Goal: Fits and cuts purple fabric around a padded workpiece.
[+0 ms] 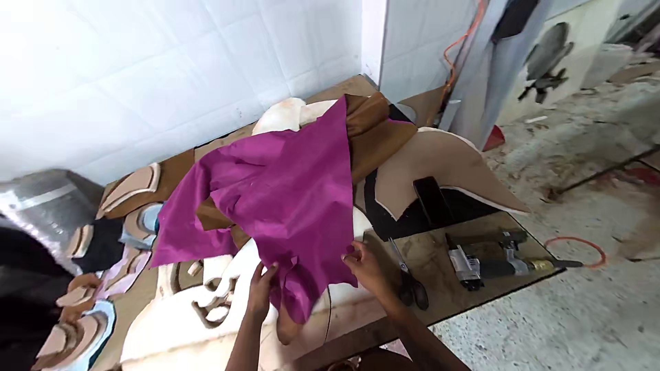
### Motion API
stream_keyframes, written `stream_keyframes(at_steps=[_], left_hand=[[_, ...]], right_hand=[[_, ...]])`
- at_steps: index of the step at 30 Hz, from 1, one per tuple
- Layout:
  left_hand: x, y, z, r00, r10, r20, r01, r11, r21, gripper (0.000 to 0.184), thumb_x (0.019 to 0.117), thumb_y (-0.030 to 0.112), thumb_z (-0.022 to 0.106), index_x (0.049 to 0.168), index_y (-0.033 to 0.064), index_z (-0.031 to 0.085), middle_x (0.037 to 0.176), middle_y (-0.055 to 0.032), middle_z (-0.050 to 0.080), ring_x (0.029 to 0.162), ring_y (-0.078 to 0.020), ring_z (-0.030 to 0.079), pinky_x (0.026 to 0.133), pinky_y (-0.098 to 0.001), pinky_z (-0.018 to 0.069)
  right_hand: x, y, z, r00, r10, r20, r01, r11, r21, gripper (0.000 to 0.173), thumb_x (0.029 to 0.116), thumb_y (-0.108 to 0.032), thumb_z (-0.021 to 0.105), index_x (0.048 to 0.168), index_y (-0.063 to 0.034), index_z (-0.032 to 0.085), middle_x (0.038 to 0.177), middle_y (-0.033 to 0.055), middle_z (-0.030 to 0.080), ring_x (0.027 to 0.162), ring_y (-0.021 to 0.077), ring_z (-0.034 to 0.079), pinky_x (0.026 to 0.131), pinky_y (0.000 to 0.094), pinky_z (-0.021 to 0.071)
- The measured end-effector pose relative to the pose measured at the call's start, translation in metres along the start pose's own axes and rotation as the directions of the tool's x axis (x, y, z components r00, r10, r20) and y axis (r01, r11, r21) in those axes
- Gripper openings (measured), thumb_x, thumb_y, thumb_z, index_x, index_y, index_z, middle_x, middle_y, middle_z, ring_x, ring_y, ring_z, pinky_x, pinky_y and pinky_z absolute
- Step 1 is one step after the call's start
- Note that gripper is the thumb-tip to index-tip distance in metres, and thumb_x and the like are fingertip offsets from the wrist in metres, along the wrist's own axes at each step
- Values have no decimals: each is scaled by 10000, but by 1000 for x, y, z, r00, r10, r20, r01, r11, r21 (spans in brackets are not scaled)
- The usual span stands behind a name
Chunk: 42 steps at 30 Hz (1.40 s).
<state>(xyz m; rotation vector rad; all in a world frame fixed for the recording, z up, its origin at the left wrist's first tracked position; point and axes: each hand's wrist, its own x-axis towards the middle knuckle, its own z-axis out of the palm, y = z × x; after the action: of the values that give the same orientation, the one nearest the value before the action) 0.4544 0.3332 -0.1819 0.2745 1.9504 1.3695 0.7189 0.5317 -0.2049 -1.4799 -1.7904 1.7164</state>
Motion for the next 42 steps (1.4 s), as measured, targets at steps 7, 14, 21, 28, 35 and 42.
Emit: stream_keyframes(at_steps=[7,14,21,28,35,42], left_hand=[[-71,30,-34,968,140,208,-192,948,254,258,911,311,788,1043,89,777,940,-73,782,876,-222,760,831,-431,649],[-123,55,-60,804,387,451,-370,920,-129,267,1007,288,659,1098,50,740,944,-94,738,861,-180,705,813,-370,601],[-163,-10,-45,486,159,860,221,929,-297,547,985,287,679,1492,155,522,1343,-134,645,1181,-271,644,1013,-493,538],[-42,-11,-112,914,-50,403,101,989,-104,487,1110,356,328,1327,13,597,1201,-148,706,1062,-267,697,955,-467,575],[153,64,-107,975,-148,-165,80,929,-362,835,817,562,773,1447,84,503,1287,-161,662,1153,-311,665,920,-561,583],[100,107,-197,889,243,-388,-399,826,-398,578,965,343,703,1443,113,473,1282,-62,671,1164,-211,665,1003,-474,566]], right_hand=[[6,-6,-14,994,-86,-66,84,996,-36,622,908,-406,739,1421,-103,561,1135,79,711,894,208,707,793,460,616],[-10,-18,9,980,-162,-116,152,984,-90,811,879,-561,733,1498,-101,483,1326,143,629,1151,285,646,948,542,562],[-41,-2,21,1000,-16,4,12,881,473,497,1070,-397,511,1505,-159,481,1315,118,655,1123,248,672,923,461,585],[-108,10,-16,994,79,-74,-57,964,261,464,896,-347,785,1211,-29,664,1040,135,750,944,258,743,853,471,639],[-157,12,-23,994,99,41,-106,951,290,542,862,-286,830,1261,8,612,1098,159,737,1008,285,731,909,489,622],[-167,34,-22,927,228,297,-243,970,15,464,894,-385,793,1213,-75,662,1072,62,756,1003,200,735,933,448,614]])
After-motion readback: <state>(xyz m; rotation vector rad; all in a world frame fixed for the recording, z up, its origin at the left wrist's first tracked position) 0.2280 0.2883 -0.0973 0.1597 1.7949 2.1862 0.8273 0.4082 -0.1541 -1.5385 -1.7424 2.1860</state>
